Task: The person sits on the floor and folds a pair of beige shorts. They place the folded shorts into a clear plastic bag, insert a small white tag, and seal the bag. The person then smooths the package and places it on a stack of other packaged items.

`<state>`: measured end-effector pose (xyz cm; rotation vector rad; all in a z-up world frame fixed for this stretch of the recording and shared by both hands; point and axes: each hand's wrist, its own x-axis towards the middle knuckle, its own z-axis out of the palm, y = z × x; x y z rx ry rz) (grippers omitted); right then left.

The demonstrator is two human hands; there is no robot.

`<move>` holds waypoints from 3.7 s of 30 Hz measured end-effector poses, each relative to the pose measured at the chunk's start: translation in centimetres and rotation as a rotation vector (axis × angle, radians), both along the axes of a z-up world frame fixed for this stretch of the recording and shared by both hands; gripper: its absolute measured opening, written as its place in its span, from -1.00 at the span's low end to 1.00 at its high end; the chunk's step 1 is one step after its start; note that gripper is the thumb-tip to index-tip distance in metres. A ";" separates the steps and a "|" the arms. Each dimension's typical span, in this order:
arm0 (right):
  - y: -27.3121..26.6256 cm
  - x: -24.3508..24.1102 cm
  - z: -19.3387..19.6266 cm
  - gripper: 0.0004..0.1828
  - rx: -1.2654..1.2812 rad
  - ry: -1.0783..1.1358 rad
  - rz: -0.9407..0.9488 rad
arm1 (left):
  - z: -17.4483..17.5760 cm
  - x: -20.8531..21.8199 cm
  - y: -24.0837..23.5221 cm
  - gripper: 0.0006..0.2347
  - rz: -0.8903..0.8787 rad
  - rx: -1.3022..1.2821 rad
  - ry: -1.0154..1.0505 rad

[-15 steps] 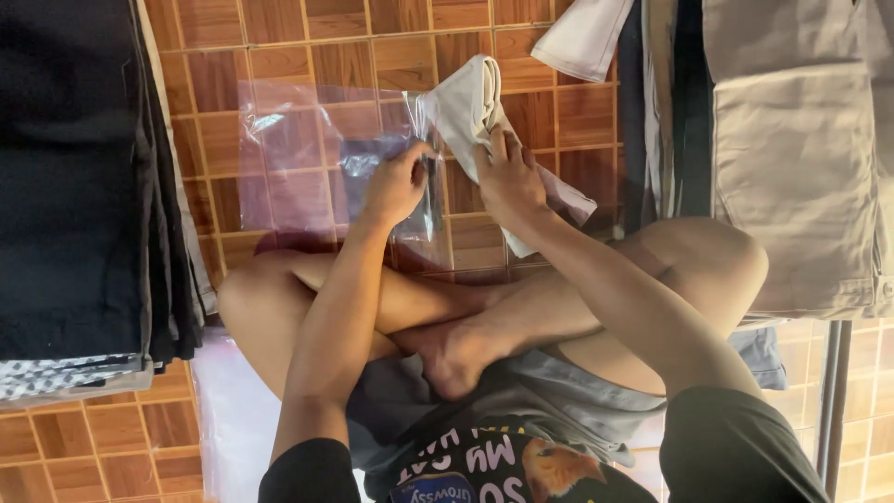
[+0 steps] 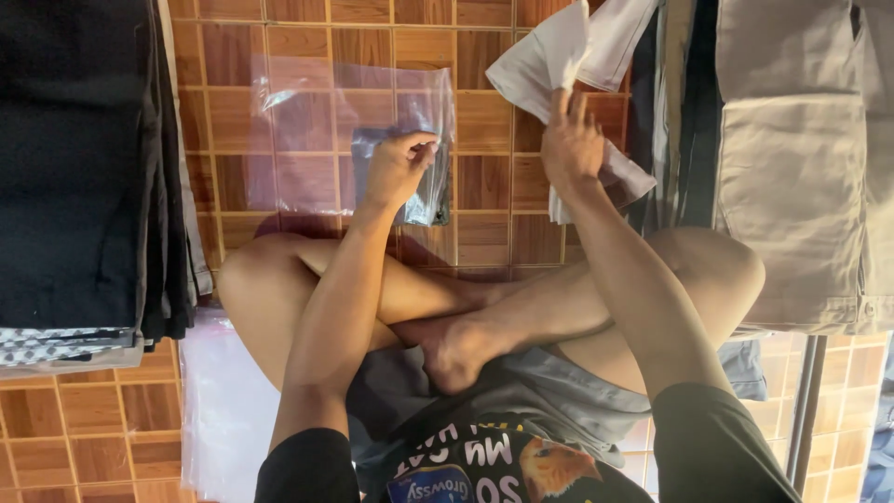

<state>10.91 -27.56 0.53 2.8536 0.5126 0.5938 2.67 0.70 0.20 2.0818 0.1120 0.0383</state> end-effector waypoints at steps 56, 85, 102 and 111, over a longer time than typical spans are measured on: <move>5.4 -10.4 3.4 -0.66 -0.171 0.669 0.247 | 10.0 -5.0 -5.2 -0.86 -0.182 0.706 -0.487; 6.4 -6.7 14.9 -0.55 0.747 1.082 0.244 | 14.4 -2.7 -9.3 -0.28 0.654 -1.163 0.599; 7.0 -5.8 14.6 -0.61 0.717 0.513 0.843 | 0.7 -6.7 -14.7 -0.16 0.607 -1.837 0.413; 3.6 -11.5 20.4 0.30 0.074 0.914 0.596 | 9.0 -4.6 -11.7 -0.31 0.490 -2.021 0.294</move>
